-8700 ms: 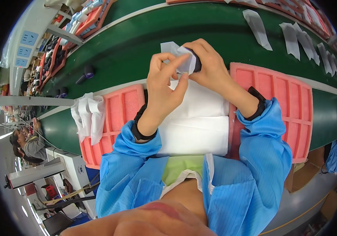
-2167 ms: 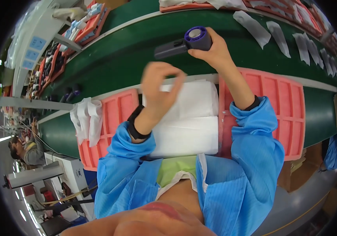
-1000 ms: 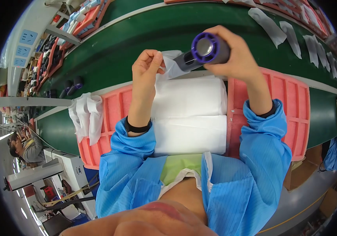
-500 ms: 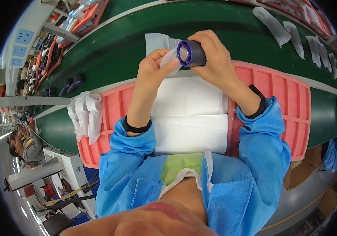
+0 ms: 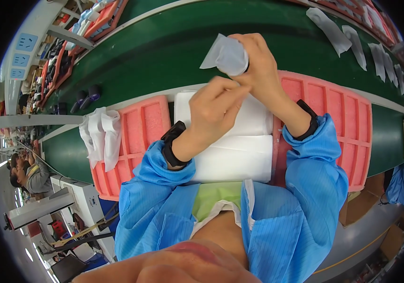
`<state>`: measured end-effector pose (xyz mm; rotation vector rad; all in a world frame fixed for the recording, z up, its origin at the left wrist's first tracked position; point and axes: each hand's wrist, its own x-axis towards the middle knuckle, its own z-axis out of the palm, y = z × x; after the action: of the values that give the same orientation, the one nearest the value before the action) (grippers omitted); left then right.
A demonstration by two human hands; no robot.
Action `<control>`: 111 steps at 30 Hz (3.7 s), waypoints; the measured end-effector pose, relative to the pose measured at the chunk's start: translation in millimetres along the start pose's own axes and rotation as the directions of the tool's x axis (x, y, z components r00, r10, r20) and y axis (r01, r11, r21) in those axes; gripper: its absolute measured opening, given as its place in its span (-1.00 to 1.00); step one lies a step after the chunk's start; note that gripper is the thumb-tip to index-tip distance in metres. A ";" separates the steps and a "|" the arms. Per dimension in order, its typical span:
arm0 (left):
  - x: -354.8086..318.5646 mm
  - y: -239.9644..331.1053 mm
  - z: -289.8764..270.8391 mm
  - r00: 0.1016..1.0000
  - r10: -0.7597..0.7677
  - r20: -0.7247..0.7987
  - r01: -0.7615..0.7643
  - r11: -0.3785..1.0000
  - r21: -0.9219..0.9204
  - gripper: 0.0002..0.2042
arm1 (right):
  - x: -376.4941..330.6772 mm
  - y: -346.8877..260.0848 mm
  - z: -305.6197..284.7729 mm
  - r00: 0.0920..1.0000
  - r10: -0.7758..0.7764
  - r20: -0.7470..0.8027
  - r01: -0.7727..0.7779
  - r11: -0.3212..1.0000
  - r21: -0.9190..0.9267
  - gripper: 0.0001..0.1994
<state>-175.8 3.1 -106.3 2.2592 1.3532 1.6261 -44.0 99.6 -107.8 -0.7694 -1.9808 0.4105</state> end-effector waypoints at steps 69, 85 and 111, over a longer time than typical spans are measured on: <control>-66.9 -320.5 -309.0 0.331 -0.917 -0.221 0.520 -0.018 0.854 -0.58 | 7.7 47.2 5.7 0.971 -0.012 0.237 0.039 0.993 -0.111 -0.76; 17.5 -173.2 -142.8 0.727 -0.536 0.429 0.331 0.821 0.465 -0.64 | -9.2 38.2 22.9 0.876 0.233 0.423 -0.384 0.867 0.317 -0.64; -37.7 -39.3 36.8 0.796 -0.204 0.570 0.196 0.978 0.076 -0.86 | 3.5 33.3 12.9 0.945 0.283 0.163 -0.272 0.959 -0.085 -0.45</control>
<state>-173.4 18.0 -170.2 2.2422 1.3594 0.7594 -44.8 127.1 -130.8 -1.0907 -2.0592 0.6031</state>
